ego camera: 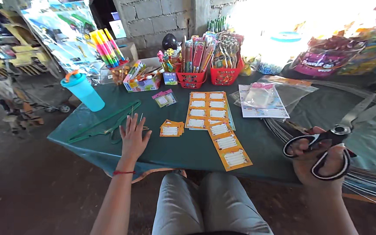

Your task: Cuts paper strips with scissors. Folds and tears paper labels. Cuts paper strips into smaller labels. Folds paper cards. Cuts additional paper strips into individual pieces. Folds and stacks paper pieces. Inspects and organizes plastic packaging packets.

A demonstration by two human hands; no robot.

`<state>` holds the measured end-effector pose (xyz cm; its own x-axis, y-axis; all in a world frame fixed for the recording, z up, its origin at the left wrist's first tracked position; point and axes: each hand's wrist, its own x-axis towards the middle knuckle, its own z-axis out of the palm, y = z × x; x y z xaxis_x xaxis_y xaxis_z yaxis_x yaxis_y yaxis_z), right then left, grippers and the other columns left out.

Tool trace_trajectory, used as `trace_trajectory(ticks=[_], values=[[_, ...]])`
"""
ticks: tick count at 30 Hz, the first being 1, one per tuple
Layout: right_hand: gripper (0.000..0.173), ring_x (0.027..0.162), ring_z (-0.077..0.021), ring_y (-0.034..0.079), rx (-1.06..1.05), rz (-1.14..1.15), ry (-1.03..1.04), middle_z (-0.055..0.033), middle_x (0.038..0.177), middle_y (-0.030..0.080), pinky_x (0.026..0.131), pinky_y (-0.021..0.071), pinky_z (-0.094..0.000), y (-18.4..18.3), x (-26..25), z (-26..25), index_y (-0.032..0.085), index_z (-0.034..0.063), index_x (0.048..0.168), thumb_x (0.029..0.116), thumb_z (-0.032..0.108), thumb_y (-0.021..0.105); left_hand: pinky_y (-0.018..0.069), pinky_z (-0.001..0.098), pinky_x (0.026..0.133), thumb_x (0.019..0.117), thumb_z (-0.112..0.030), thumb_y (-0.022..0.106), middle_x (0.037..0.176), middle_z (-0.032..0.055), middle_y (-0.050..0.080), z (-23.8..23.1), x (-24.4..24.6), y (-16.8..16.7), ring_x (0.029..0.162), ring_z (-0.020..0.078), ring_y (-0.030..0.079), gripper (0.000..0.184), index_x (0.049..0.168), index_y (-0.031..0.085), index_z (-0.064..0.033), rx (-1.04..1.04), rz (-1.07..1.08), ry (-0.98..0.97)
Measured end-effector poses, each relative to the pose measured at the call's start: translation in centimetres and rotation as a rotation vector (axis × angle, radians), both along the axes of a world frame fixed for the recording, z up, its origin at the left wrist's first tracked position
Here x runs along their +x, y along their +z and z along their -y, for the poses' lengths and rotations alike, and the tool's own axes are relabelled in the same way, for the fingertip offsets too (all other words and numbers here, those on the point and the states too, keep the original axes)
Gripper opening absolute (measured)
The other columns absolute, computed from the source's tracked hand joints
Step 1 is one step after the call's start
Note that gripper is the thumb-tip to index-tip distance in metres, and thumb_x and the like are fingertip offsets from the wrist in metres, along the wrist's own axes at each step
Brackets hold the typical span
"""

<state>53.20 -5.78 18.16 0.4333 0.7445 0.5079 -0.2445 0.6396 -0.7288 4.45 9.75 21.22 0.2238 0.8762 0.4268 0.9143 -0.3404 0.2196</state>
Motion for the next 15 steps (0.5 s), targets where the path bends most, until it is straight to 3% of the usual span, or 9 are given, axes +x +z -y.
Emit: trace_trajectory(ticks=[2, 4, 6, 8, 10, 12, 13, 15], values=[[0.054, 0.068, -0.0062, 0.066, -0.028, 0.002, 0.021, 0.0089, 0.085, 0.071, 0.062, 0.0557, -0.0216, 0.1, -0.1, -0.1, 0.059, 0.0239, 0.129, 0.0904, 0.061, 0.065, 0.0147, 0.0706, 0.118, 0.1024, -0.035, 0.057, 0.163, 0.0186, 0.033, -0.3, 1.1, 0.4, 0.154, 0.0422, 0.021, 0.055, 0.147, 0.054, -0.0044, -0.025, -0.029, -0.177], [0.056, 0.069, -0.0049, 0.067, -0.054, 0.014, 0.028, 0.0099, 0.086, 0.072, 0.062, 0.056, -0.0206, 0.2, -0.5, -0.1, 0.058, 0.0249, 0.13, 0.0878, 0.061, 0.068, 0.018, 0.0641, 0.121, 0.1056, -0.033, 0.051, 0.164, 0.0142, 0.034, -0.4, 3.5, 1.7, 0.155, 0.0354, 0.023, 0.055, 0.152, 0.048, -0.0043, -0.18, -0.118, -0.329], [0.061, 0.072, -0.0058, 0.067, -0.056, 0.108, -0.018, 0.0092, 0.091, 0.071, 0.065, 0.0566, -0.0213, 0.2, -0.7, 0.1, 0.052, 0.0207, 0.137, 0.091, 0.059, 0.066, 0.0174, 0.0589, 0.123, 0.1083, -0.032, 0.044, 0.166, 0.0114, 0.032, -0.9, 5.7, 2.4, 0.156, 0.0307, 0.022, 0.055, 0.156, 0.04, -0.0049, -0.279, -0.2, -0.411], [0.067, 0.079, -0.0035, 0.066, -0.117, 0.4, -0.153, 0.0073, 0.098, 0.068, 0.07, 0.0564, -0.0198, 0.6, -0.6, 1.0, 0.04, 0.0076, 0.145, 0.0986, 0.051, 0.06, 0.0141, 0.0589, 0.124, 0.1101, -0.036, 0.036, 0.167, 0.0107, 0.029, -1.6, 7.0, 2.5, 0.157, 0.0294, 0.018, 0.058, 0.16, 0.033, -0.0058, -0.329, -0.259, -0.414], [0.071, 0.084, -0.0034, 0.063, -0.343, 0.796, -0.349, -0.0039, 0.104, 0.065, 0.074, 0.0556, -0.0215, 2.3, -0.7, 2.6, 0.04, -0.0062, 0.145, 0.0959, 0.04, 0.062, 0.0105, 0.06, 0.124, 0.1115, -0.039, 0.031, 0.168, 0.0088, 0.026, -1.5, 7.4, 2.7, 0.157, 0.0279, 0.017, 0.058, 0.161, 0.031, -0.0091, -0.42, -0.285, -0.373], [0.068, 0.092, -0.0307, 0.066, -0.576, 1.021, -0.416, -0.0238, 0.114, 0.066, 0.08, 0.0548, -0.0506, 3.8, -0.5, 3.8, 0.046, -0.0014, 0.145, 0.087, 0.023, 0.072, 0.0123, 0.0612, 0.123, 0.1115, -0.04, 0.03, 0.168, 0.0088, 0.027, -0.5, 7.6, 2.8, 0.156, 0.0285, 0.02, 0.057, 0.161, 0.033, -0.0116, -0.465, -0.277, -0.35], [0.069, 0.097, -0.0418, 0.065, -0.655, 1.089, -0.402, -0.0286, 0.116, 0.064, 0.083, 0.0519, -0.0618, 4.1, -0.2, 4.2, 0.046, 0.0006, 0.146, 0.084, 0.014, 0.075, 0.0142, 0.0617, 0.123, 0.1111, -0.04, 0.03, 0.168, 0.0095, 0.028, 0.3, 7.7, 2.7, 0.156, 0.0295, 0.022, 0.057, 0.161, 0.034, -0.0124, -0.464, -0.275, -0.345], [0.069, 0.105, -0.0513, 0.061, -0.766, 1.198, -0.375, -0.032, 0.12, 0.061, 0.088, 0.0471, -0.0706, 4.3, 0.0, 4.8, 0.048, -0.0001, 0.144, 0.0806, 0.002, 0.075, 0.0186, 0.0622, 0.121, 0.1089, -0.043, 0.035, 0.166, 0.0119, 0.03, 2.3, 7.5, 2.5, 0.154, 0.0317, 0.025, 0.061, 0.161, 0.033, -0.0109, -0.436, -0.282, -0.34]])
